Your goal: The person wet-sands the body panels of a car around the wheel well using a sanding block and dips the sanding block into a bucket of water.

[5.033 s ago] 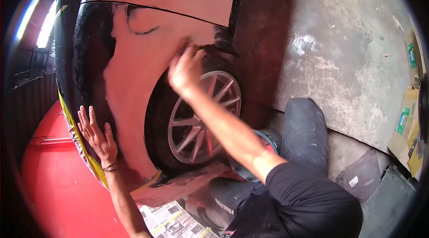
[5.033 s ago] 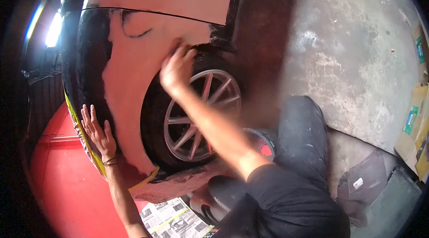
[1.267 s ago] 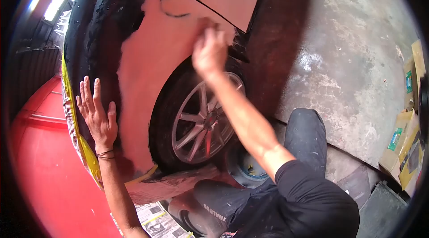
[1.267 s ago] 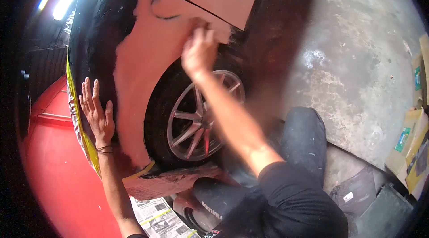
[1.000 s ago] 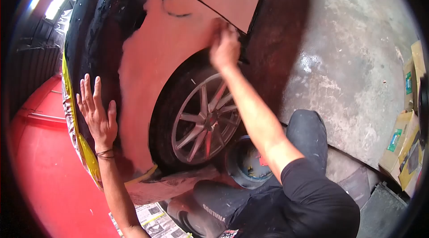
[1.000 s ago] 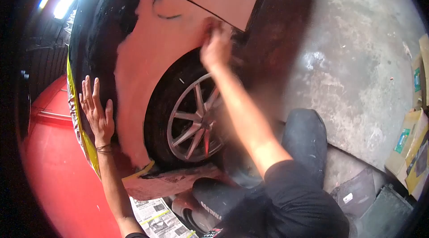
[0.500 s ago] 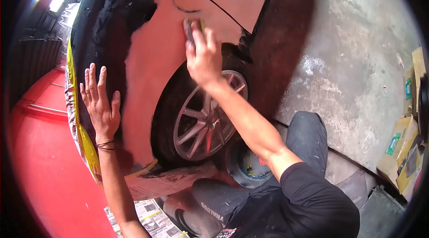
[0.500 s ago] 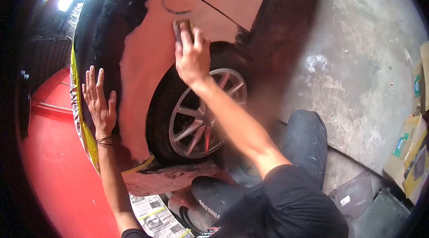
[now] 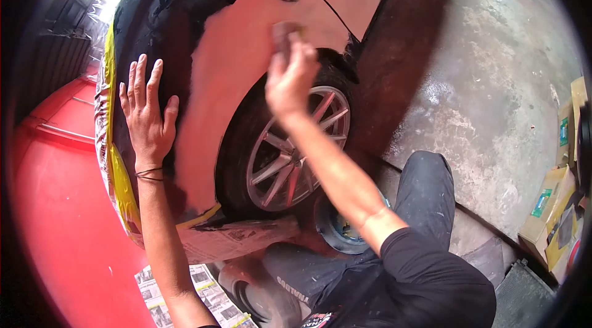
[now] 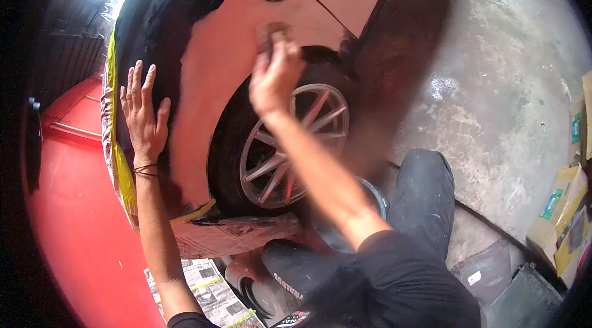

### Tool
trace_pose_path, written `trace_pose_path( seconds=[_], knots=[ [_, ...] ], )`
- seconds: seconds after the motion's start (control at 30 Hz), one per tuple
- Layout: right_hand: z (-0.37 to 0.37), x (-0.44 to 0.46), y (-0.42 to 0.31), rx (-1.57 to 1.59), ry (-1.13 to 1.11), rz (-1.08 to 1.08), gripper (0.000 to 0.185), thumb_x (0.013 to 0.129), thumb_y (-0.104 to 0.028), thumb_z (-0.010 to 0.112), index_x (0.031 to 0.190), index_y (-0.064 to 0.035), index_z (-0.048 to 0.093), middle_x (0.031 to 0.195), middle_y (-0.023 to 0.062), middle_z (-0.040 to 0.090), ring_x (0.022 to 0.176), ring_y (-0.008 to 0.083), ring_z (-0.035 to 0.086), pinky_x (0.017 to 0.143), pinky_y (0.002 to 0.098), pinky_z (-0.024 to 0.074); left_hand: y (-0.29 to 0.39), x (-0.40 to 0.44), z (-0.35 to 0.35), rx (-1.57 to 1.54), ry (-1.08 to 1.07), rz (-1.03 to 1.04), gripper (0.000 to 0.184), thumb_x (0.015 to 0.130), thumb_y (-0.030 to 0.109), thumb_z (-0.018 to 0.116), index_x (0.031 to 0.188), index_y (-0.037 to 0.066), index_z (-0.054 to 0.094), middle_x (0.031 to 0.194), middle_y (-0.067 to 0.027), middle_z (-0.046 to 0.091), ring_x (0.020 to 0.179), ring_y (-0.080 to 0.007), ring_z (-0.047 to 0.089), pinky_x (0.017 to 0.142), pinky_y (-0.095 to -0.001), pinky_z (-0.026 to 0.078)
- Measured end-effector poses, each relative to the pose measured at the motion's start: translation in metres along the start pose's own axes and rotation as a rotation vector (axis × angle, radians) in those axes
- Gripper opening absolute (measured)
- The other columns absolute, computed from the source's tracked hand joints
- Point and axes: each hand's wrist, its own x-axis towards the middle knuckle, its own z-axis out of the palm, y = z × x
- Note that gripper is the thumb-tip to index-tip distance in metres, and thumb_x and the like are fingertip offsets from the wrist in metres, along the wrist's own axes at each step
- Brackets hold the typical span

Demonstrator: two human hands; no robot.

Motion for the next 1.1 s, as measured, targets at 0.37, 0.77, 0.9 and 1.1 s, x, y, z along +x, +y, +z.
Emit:
trace_pose_path(
  seconds=[0.37,0.77,0.9,1.1],
  knots=[
    [0.016,0.037,0.055,-0.061,0.19,-0.149,0.05,0.106,-0.017,0.068,0.152,0.0017,0.062,0.135,0.0242,0.067,0.123,0.0432,0.063,0.109,0.0523,0.0472,0.0,-0.002,0.002,0.005,0.009,0.002,0.066,0.108,0.035,0.061,0.171,0.022,0.049,0.183,-0.0098,0.036,0.172,-0.0315,0.026,0.139,-0.0586,0.013],
    [0.01,0.039,-0.011,0.069,0.003,-0.282,0.046,0.109,-0.022,0.064,0.148,0.001,0.066,0.129,0.0209,0.067,0.123,0.0419,0.06,0.112,0.0521,0.0419,-0.007,-0.004,0.007,-0.016,0.065,-0.002,0.056,0.111,0.026,0.057,0.167,0.023,0.054,0.18,-0.0068,0.042,0.17,-0.0297,0.032,0.138,-0.0571,0.017],
    [-0.003,-0.052,-0.04,-0.032,-0.146,-0.483,0.051,0.098,-0.014,0.075,0.149,-0.0061,0.07,0.155,0.0177,0.062,0.127,0.0367,0.057,0.114,0.0505,0.0417,-0.012,-0.004,0.008,-0.026,0.095,-0.005,0.054,0.112,0.027,0.055,0.166,0.023,0.055,0.18,-0.0057,0.043,0.17,-0.0289,0.034,0.138,-0.0567,0.018],
    [-0.002,-0.034,-0.048,0.103,-0.221,-0.57,0.054,0.1,-0.017,0.075,0.153,-0.0109,0.069,0.165,0.0125,0.058,0.132,0.0377,0.053,0.116,0.0512,0.04,-0.011,-0.007,0.011,-0.019,0.095,-0.003,0.053,0.112,0.027,0.054,0.165,0.024,0.055,0.179,-0.0053,0.044,0.169,-0.0289,0.035,0.137,-0.0564,0.019]
  ],
)
